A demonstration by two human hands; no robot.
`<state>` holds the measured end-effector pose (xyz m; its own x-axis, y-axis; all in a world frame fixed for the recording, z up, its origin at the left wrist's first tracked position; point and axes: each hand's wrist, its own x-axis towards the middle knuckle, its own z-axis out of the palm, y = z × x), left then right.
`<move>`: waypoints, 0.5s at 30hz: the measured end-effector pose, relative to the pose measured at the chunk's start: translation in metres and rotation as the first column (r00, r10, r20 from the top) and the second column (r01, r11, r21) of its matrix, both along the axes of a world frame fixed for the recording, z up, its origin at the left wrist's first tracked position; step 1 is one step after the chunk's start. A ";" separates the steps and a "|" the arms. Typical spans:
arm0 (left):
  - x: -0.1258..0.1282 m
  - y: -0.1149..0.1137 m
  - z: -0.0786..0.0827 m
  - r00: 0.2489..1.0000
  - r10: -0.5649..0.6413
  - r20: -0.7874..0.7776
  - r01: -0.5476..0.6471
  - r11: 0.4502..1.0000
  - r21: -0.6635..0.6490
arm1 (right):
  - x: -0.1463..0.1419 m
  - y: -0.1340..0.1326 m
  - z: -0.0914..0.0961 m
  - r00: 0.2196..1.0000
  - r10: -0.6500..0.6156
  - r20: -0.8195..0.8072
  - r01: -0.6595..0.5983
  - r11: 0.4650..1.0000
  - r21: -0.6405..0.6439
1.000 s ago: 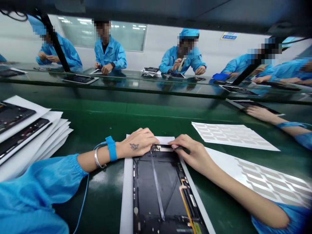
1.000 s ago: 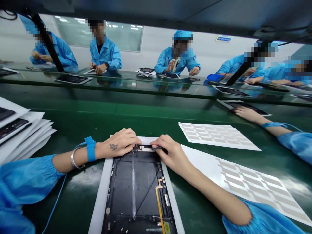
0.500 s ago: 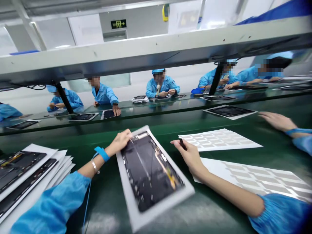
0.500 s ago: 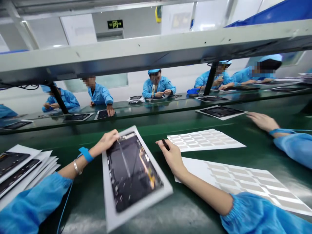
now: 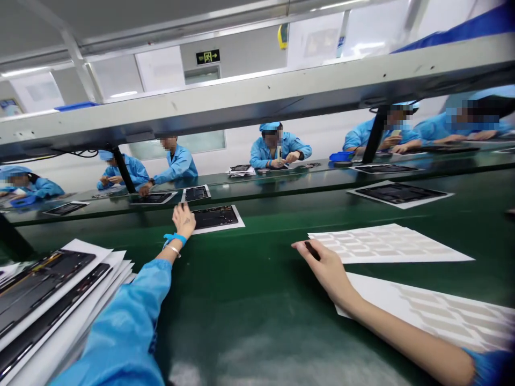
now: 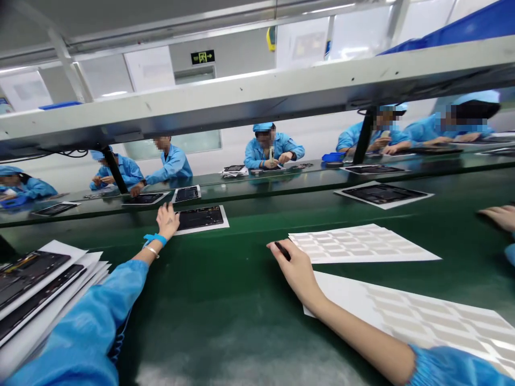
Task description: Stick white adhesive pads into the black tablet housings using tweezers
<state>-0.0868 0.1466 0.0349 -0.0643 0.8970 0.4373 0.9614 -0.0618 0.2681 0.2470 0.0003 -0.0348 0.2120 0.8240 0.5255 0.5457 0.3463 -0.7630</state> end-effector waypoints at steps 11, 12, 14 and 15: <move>0.102 -0.172 -0.076 0.282 -0.949 -0.137 0.919 0.309 -0.244 | -0.045 -0.070 0.014 0.748 0.519 0.415 -0.545 0.836 -0.064; 0.102 -0.173 -0.075 0.260 -0.956 -0.133 0.925 0.287 -0.249 | -0.045 -0.069 0.012 0.750 0.532 0.393 -0.548 0.833 -0.082; 0.101 -0.169 -0.073 0.262 -0.956 -0.132 0.931 0.286 -0.225 | -0.042 -0.066 0.010 0.780 0.505 0.369 -0.518 0.852 -0.071; 0.101 -0.167 -0.073 0.267 -0.954 -0.137 0.935 0.290 -0.204 | -0.041 -0.065 0.010 0.799 0.470 0.376 -0.491 0.870 -0.044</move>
